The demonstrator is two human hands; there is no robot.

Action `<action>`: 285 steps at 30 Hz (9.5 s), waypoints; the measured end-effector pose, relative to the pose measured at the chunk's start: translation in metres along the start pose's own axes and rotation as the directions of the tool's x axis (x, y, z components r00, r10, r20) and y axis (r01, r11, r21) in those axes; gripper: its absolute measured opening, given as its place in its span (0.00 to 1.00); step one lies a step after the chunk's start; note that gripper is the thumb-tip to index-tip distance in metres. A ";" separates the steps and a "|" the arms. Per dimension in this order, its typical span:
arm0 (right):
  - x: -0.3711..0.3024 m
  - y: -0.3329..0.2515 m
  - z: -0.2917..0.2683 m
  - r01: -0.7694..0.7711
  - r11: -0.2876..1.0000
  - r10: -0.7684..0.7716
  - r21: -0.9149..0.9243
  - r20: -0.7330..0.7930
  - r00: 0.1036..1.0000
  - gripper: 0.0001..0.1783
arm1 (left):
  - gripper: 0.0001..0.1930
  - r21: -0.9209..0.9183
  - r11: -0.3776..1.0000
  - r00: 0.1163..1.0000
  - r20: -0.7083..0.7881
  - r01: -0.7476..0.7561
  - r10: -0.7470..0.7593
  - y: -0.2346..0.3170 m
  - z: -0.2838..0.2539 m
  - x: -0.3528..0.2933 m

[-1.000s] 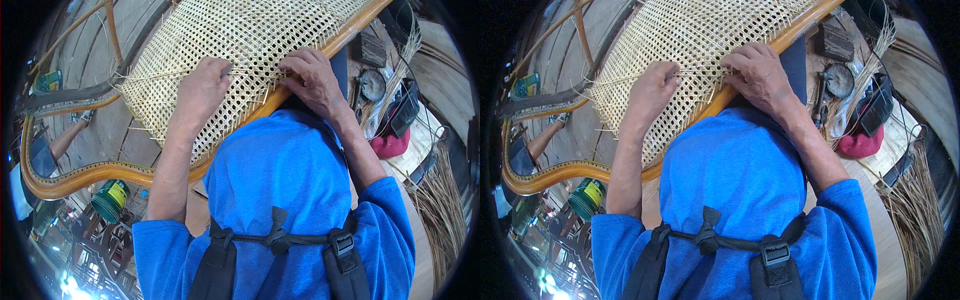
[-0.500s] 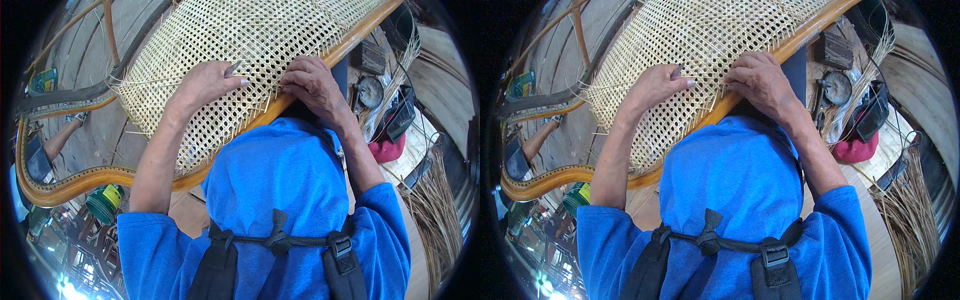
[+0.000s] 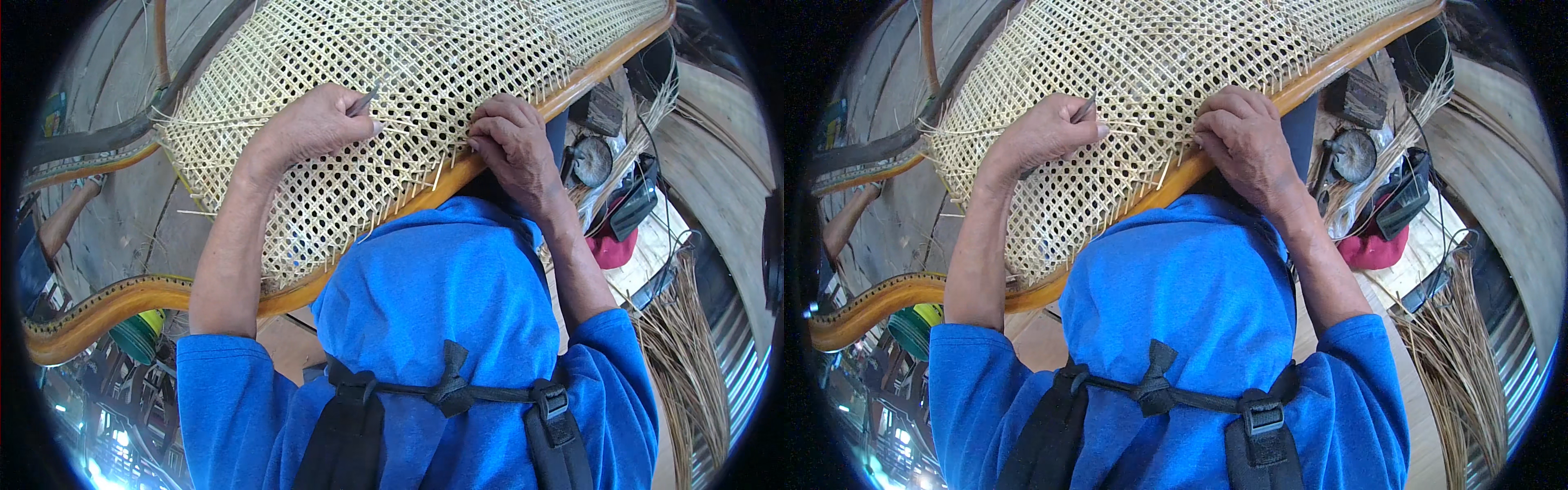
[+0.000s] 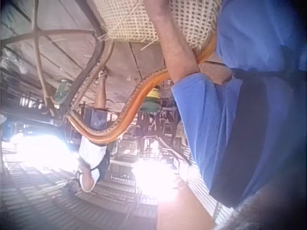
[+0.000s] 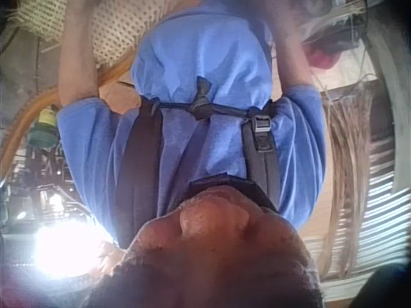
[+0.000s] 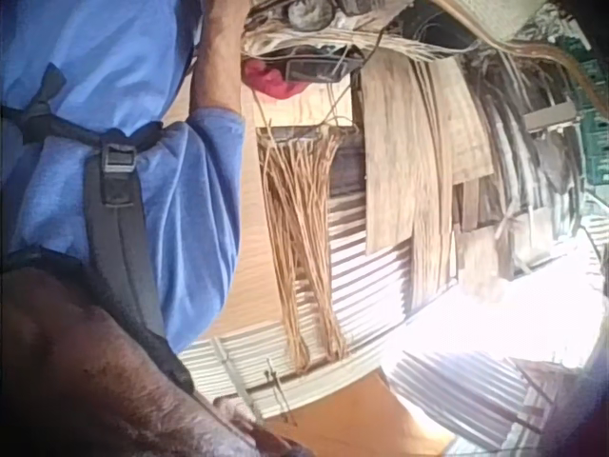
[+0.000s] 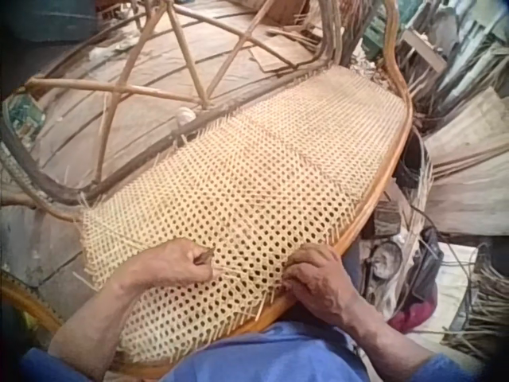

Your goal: Weaving rattan strips into a chair frame to create or repair a seat surface.

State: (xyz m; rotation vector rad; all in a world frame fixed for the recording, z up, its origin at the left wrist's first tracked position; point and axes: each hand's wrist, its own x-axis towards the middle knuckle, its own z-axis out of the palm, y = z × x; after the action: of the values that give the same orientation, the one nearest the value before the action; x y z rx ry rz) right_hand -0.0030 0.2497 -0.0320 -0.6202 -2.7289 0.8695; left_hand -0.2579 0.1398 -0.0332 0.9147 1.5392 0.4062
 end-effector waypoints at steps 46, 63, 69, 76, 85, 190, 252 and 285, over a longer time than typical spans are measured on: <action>0.083 0.008 -0.026 -0.069 0.979 -0.123 0.192 0.825 0.551 0.08 | 0.10 -0.003 1.000 0.998 0.061 0.001 0.000 -0.003 -0.011 0.000; -0.184 0.065 -0.031 -0.858 0.325 0.886 0.399 0.189 0.424 0.12 | 0.12 0.000 1.000 0.872 -0.489 -0.020 0.017 0.041 0.006 -0.036; -0.238 -0.010 0.028 -0.922 0.385 0.886 -0.038 -0.265 0.380 0.15 | 0.15 0.406 0.908 0.983 -0.099 -0.101 0.154 0.068 0.047 0.022; -0.290 -0.017 0.042 -0.945 0.187 0.982 0.267 -0.038 0.184 0.16 | 0.21 0.490 0.861 0.991 0.077 -0.137 0.114 0.076 0.044 0.039; -0.212 -0.033 -0.066 -0.698 0.089 0.931 0.711 0.189 0.312 0.16 | 0.23 0.660 0.733 0.976 0.001 -0.163 0.216 0.071 0.056 0.029; -0.094 0.008 -0.056 -0.882 0.201 0.347 0.425 0.811 0.470 0.33 | 0.14 0.356 0.917 0.957 -0.151 -0.181 0.247 0.066 0.080 0.005; 0.038 -0.033 -0.019 0.077 0.976 0.037 -0.203 0.503 0.863 0.05 | 0.11 -0.346 0.938 0.936 -0.338 -0.029 -0.096 -0.009 0.091 -0.070; 0.064 0.004 -0.012 0.046 0.999 -0.025 -0.021 0.583 0.812 0.09 | 0.10 -0.411 0.911 0.940 -0.304 0.017 -0.155 -0.004 0.089 -0.066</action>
State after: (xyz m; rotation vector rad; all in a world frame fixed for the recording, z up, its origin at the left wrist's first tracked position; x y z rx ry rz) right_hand -0.0542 0.2878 -0.0200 -0.3367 -3.2885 1.1672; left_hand -0.1785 0.0666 -0.0101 0.4639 1.7058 0.8128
